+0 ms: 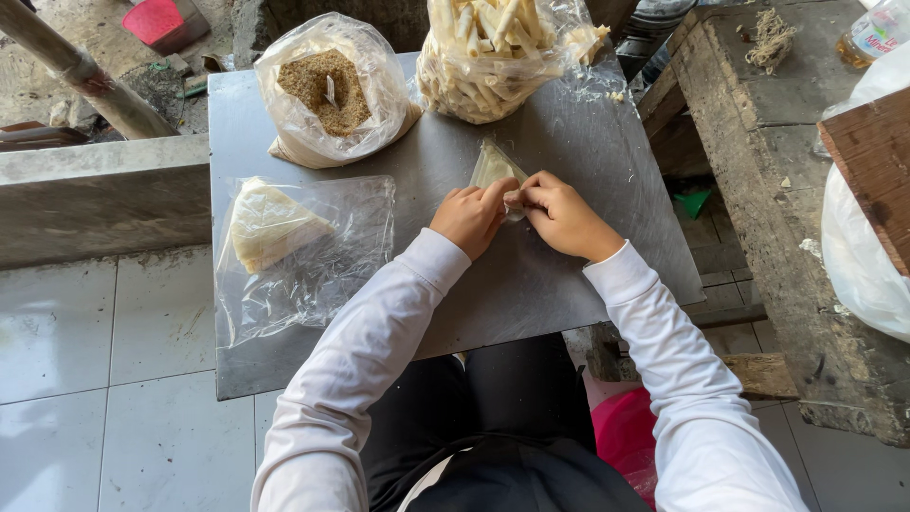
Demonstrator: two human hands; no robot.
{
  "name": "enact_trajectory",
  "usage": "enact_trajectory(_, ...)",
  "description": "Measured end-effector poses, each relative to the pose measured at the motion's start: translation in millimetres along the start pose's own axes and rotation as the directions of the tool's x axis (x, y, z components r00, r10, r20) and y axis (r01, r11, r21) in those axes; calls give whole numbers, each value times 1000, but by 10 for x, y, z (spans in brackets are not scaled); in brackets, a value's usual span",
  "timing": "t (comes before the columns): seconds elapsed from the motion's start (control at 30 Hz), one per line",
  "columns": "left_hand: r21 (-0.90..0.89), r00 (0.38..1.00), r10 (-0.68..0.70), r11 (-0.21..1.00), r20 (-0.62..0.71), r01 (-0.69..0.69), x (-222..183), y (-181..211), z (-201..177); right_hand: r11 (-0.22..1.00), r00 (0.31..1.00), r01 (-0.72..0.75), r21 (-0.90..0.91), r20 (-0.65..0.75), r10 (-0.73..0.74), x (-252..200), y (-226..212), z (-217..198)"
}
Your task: The person scoops filling from a bag onto a translucent triangular wrap with a spoon, folds the edges to create a sealed triangular pouch, and then sorts through a stack of prepared wraps.
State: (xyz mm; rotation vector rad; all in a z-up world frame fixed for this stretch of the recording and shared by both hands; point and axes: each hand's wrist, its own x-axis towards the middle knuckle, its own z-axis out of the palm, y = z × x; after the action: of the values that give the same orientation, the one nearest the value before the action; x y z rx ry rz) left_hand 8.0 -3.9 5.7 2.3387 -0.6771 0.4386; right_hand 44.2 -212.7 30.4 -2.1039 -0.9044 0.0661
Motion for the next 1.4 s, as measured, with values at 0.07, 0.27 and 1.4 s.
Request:
enact_trajectory(0.07,-72,999,-7,997,-53,4,1,-41,25,1000,999,-24,-9,36,25,16,-50,-39)
enact_trajectory(0.27,-123,990,-75,991,-117,61,13,-57,35,997,998,36,-74,-44,-40,48,-70,5)
enact_trajectory(1.4,158,935,-330,924,-127,348,68,47,98,985,989,-127,-114,-94,116,342,382,40)
